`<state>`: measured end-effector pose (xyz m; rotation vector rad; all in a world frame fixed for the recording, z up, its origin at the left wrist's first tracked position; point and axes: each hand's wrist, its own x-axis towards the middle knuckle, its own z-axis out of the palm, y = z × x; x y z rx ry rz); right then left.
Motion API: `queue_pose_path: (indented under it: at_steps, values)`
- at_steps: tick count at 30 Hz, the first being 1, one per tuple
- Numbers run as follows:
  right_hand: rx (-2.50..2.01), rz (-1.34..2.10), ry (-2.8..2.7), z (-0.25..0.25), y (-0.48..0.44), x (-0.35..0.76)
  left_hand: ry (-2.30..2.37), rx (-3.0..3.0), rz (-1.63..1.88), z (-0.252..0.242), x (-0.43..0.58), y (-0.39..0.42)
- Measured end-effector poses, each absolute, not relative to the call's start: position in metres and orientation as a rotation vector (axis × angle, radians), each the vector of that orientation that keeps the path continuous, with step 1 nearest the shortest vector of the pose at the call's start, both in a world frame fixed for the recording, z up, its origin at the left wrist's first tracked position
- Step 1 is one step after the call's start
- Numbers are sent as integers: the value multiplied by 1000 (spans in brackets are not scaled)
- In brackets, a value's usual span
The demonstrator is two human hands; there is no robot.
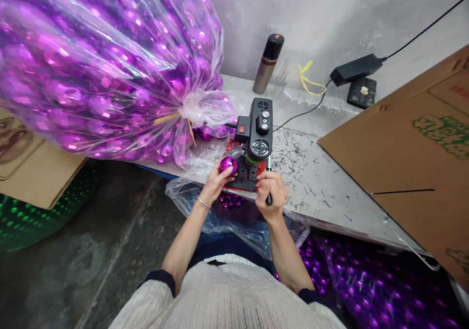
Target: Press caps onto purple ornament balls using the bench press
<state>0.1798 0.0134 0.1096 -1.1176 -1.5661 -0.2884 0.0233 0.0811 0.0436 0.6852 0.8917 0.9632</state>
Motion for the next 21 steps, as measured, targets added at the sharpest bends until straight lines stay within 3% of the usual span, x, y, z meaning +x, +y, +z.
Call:
queue_pose_path:
  at_steps: [14, 21]
  values:
    - [-1133, -291, -1586, 110, 12, 181, 1200, 1747, 1023, 29, 47, 78]
    - [-1131, -277, -1581, 110, 11, 181, 1161, 1912, 1103, 15, 56, 83]
